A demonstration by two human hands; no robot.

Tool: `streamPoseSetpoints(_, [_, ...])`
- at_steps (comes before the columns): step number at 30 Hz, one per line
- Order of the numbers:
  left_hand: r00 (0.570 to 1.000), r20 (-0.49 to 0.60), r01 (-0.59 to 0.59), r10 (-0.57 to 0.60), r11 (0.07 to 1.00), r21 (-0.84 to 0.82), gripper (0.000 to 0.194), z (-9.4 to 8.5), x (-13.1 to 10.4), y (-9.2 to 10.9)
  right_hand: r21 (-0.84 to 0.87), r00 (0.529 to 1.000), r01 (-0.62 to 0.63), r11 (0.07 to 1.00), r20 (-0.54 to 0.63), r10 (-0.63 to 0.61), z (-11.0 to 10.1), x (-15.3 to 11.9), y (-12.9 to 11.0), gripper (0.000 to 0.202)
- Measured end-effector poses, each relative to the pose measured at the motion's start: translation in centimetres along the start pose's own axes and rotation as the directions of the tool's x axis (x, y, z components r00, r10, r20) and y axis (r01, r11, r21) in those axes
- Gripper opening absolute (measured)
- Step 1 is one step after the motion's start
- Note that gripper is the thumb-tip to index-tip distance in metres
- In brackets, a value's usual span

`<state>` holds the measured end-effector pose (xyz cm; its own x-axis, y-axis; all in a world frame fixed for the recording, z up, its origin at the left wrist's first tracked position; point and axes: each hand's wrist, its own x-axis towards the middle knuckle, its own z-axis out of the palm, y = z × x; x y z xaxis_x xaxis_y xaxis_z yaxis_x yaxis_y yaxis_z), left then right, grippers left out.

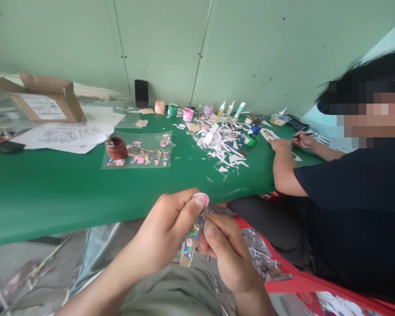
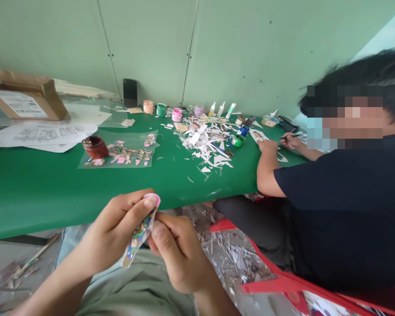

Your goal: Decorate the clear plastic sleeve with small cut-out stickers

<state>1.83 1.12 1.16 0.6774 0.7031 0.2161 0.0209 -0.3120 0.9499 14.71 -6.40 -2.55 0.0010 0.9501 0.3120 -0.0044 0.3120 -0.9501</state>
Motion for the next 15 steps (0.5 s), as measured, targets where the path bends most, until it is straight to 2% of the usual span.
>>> streamPoseSetpoints(6, [0.999,-0.035,0.011,-0.011,1.000,-0.007,0.042,0.2,0.3,-0.3,-0.038,1.000,0.025,0.999,0.005,-0.025,0.1,0.0,0.3,0.044])
streamPoseSetpoints(10, [0.998,-0.058,0.040,-0.039,0.999,0.025,0.042,0.1,0.5,-0.1,-0.013,0.999,0.001,1.000,-0.048,-0.002,0.4,0.0,1.0,0.045])
streamPoseSetpoints(15, [0.999,0.000,0.036,-0.036,0.996,0.077,0.042,-0.1,0.4,0.1,0.101,0.993,-0.039,0.994,-0.104,0.049,1.0,0.1,1.3,0.047])
